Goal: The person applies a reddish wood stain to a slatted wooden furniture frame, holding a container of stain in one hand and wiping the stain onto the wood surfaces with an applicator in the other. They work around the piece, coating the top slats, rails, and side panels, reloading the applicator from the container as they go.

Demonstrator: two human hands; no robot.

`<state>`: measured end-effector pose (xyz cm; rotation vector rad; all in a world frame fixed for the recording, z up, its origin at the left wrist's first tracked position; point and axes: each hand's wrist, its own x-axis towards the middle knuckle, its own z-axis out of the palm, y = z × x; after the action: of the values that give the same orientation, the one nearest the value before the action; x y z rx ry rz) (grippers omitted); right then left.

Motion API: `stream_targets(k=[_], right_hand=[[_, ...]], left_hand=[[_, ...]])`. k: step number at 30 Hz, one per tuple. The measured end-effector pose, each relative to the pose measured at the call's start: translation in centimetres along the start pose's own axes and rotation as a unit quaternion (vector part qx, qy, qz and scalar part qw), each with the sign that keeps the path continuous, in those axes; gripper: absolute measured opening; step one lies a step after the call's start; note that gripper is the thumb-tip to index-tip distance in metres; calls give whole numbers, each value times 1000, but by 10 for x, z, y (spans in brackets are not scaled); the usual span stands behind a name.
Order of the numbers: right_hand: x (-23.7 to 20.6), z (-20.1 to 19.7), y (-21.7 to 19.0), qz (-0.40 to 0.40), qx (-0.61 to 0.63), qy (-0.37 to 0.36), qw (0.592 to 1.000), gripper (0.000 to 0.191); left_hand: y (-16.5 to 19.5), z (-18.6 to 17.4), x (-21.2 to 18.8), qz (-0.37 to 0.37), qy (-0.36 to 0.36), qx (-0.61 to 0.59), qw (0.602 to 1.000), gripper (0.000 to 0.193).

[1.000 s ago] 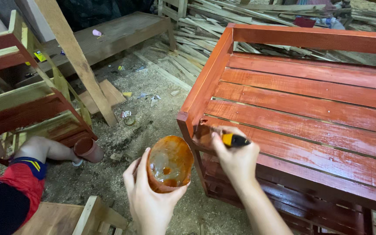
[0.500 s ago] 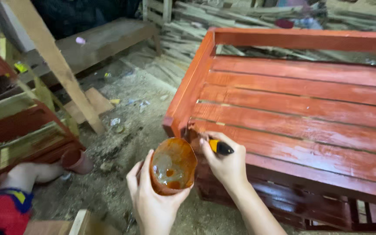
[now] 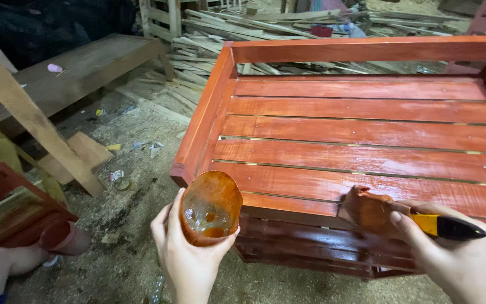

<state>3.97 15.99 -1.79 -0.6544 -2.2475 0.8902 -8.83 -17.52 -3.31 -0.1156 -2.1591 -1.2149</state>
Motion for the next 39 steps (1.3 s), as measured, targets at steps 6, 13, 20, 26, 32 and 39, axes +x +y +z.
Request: stream_targets(k=[6, 13, 20, 26, 32, 39], right_hand=[[2, 50, -24, -58, 91, -54, 993, 20], [21, 81, -37, -102, 200, -109, 968, 21], [45, -59, 69, -7, 135, -41, 990, 27], [51, -154, 107, -15, 23, 72, 997, 30], [74, -108, 112, -20, 72, -46, 996, 31], [67, -60, 117, -74, 198, -101, 972, 28]], left_hand=[[12, 15, -13, 7, -13, 0, 1000, 109], [55, 53, -40, 44, -9, -19, 999, 109], [101, 100, -50, 49, -28, -16, 998, 107], [121, 132, -48, 72, -34, -34, 996, 108], [132, 145, -61, 76, -43, -32, 996, 110], [145, 156, -81, 92, -46, -55, 993, 109]])
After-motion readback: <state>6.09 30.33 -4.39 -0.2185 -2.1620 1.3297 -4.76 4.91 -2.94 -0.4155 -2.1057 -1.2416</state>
